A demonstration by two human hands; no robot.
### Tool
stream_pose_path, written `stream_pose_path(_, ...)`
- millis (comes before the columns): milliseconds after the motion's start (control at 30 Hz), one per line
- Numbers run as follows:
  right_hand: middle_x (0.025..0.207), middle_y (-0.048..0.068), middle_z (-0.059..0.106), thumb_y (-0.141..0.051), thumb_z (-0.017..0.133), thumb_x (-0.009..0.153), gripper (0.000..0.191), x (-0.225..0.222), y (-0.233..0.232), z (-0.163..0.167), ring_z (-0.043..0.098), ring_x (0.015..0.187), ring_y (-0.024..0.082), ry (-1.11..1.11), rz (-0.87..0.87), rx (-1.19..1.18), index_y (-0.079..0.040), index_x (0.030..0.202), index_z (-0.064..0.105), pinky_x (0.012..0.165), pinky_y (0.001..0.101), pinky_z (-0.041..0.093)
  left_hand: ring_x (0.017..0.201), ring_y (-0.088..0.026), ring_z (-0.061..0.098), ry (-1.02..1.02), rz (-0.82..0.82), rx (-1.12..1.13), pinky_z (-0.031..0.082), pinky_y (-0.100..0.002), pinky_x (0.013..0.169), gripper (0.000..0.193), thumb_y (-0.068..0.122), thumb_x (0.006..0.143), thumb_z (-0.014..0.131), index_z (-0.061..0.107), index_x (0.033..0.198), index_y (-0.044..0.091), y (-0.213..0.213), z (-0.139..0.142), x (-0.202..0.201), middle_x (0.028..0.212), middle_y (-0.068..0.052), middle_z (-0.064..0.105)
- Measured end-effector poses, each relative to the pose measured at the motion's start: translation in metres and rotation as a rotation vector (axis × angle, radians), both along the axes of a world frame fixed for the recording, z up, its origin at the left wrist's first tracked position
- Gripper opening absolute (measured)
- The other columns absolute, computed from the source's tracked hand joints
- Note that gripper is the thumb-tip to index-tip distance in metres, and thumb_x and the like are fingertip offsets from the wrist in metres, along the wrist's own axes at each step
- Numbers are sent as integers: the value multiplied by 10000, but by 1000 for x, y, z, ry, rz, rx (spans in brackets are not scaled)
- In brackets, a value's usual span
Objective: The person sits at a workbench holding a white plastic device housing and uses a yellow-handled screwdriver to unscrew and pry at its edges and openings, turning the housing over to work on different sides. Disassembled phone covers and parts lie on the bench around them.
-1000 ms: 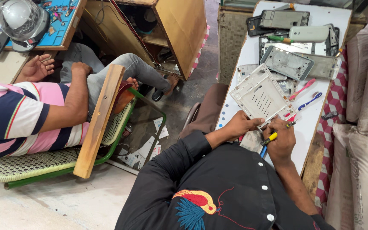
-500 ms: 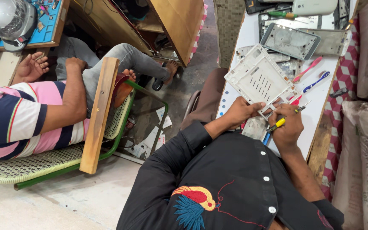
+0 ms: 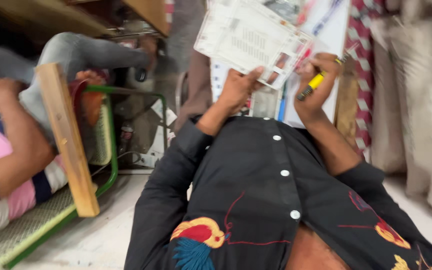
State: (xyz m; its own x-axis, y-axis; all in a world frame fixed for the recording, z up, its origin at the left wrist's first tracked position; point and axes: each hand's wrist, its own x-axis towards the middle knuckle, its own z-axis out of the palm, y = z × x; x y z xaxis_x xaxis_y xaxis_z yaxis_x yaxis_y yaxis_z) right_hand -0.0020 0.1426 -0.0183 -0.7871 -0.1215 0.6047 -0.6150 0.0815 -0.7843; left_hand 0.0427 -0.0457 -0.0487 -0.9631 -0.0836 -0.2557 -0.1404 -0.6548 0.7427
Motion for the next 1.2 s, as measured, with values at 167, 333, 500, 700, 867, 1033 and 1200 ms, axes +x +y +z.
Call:
stream_pose_path(167,1187,118,449,-9,438,1184,88,5,8,3,543,872,153,-95,97,-145,-33,1262,404,827,312,543,1308,-365,640,96,-102,66,618,-415,1043,376,9,1068,562,500,1421,-105,-1,49,12,1421,-259,607)
stream_pose_path(333,1109,103,471,-12,432,1185,71,5,6,10,524,830,152,-143,105,-268,-46,1241,406,782,329,539,1331,-373,621,96,-121,85,599,-416,1089,397,19,1086,537,454,1457,-95,2,73,10,1453,-265,575)
stream_pose_path(500,1039,88,491,-13,450,1173,82,-2,12,13,503,807,143,-259,123,-449,-60,1237,425,761,326,524,1326,-393,617,67,-117,72,592,-421,1077,411,18,1084,533,441,1463,-110,3,70,10,1459,-281,572)
stream_pose_path(700,1028,73,520,-70,518,1181,85,-21,40,18,537,844,151,-350,130,-607,-76,1244,460,787,333,527,1319,-409,614,59,-100,93,584,-425,1076,455,6,1061,535,395,1478,-108,4,72,8,1447,-293,562)
stream_pose_path(867,991,81,540,-137,562,1182,126,-38,60,9,554,828,163,-350,72,-676,-64,1249,485,780,340,539,1306,-413,621,46,-102,112,582,-431,1083,462,7,1053,529,397,1475,-126,2,65,9,1442,-301,570)
stream_pose_path(1033,959,66,548,-146,606,1193,152,-51,68,-22,549,740,157,-281,-111,-490,-52,1265,510,743,325,561,1231,-364,661,-10,-61,35,589,-452,1053,419,-16,1012,537,445,1410,-106,-11,16,11,1372,-241,607)
stream_pose_path(1200,1041,58,557,127,657,1153,249,-69,71,-54,581,865,157,-279,-134,-436,-32,1302,538,764,330,581,841,-237,692,-166,-3,-345,577,-364,708,276,77,1031,660,680,1213,-129,-9,-21,-2,1050,-200,733)
